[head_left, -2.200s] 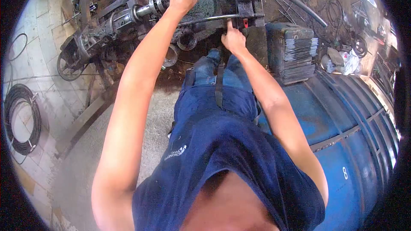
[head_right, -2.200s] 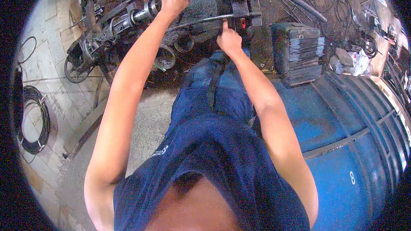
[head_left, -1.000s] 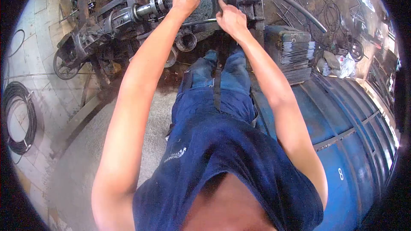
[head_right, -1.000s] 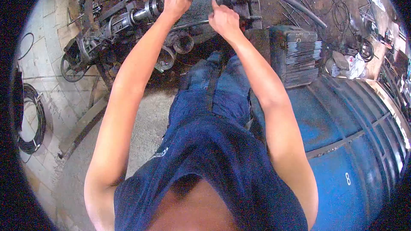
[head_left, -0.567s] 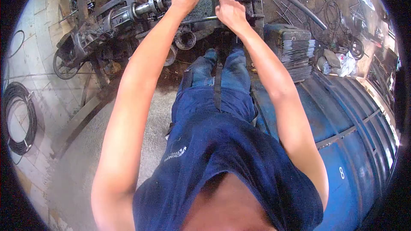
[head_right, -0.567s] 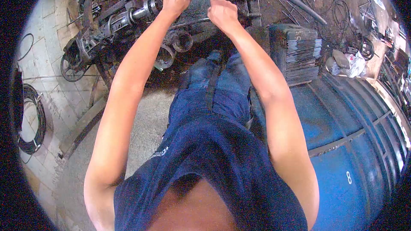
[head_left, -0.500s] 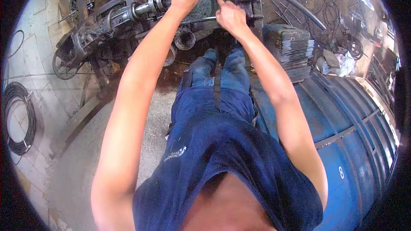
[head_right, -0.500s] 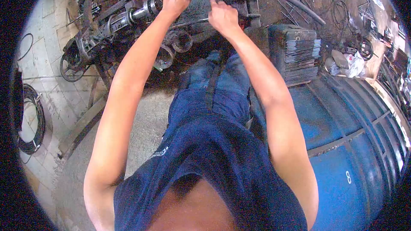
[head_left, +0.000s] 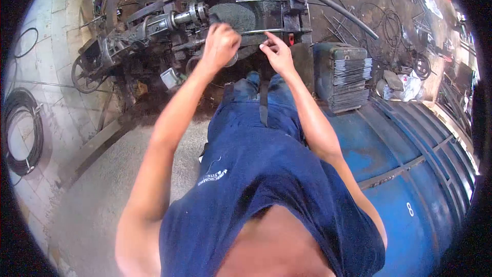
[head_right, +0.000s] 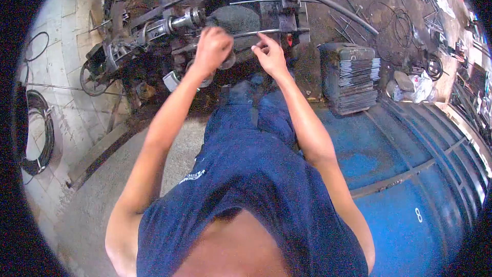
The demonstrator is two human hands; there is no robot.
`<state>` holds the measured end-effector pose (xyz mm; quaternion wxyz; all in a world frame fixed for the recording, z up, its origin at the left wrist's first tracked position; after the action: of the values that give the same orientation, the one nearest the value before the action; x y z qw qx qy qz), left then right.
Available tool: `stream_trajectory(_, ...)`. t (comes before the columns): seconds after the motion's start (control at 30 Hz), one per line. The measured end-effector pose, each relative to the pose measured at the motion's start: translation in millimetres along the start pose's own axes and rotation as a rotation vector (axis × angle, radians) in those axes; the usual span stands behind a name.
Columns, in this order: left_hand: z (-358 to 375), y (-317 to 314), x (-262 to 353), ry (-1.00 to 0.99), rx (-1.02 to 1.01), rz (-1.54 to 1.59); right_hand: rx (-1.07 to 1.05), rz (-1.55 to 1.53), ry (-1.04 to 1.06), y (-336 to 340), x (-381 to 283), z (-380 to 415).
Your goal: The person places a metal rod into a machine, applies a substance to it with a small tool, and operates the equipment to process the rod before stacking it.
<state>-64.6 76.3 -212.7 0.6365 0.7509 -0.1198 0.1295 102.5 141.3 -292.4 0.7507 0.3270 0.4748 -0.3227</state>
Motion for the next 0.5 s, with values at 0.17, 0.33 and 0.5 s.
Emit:
stream_trajectory(0.17,73.2,-14.5,10.4,0.076,0.014,0.098,-0.399,0.177,0.036,-46.8,3.7,8.5)
stream_trajectory(0.33,93.5,-18.6,3.5,0.122,-0.014,0.066,-0.576,0.302,0.064,-77.8,8.3,17.0)
stream_trajectory(0.5,106.6,-18.5,-2.8,0.12,-0.081,0.006,-0.545,0.506,0.063,-101.3,37.3,15.0)
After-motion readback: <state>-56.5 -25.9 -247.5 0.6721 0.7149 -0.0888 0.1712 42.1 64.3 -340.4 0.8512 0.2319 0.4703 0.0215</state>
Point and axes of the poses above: each hand's wrist, its own z-axis away from the middle knuckle, its own y-axis out of the back of the hand, x = y × z, the point moved 8 cm from there along -z, towards the middle knuckle, and after that the axes turned 2 degrees about -z, right-handed, at the moved point
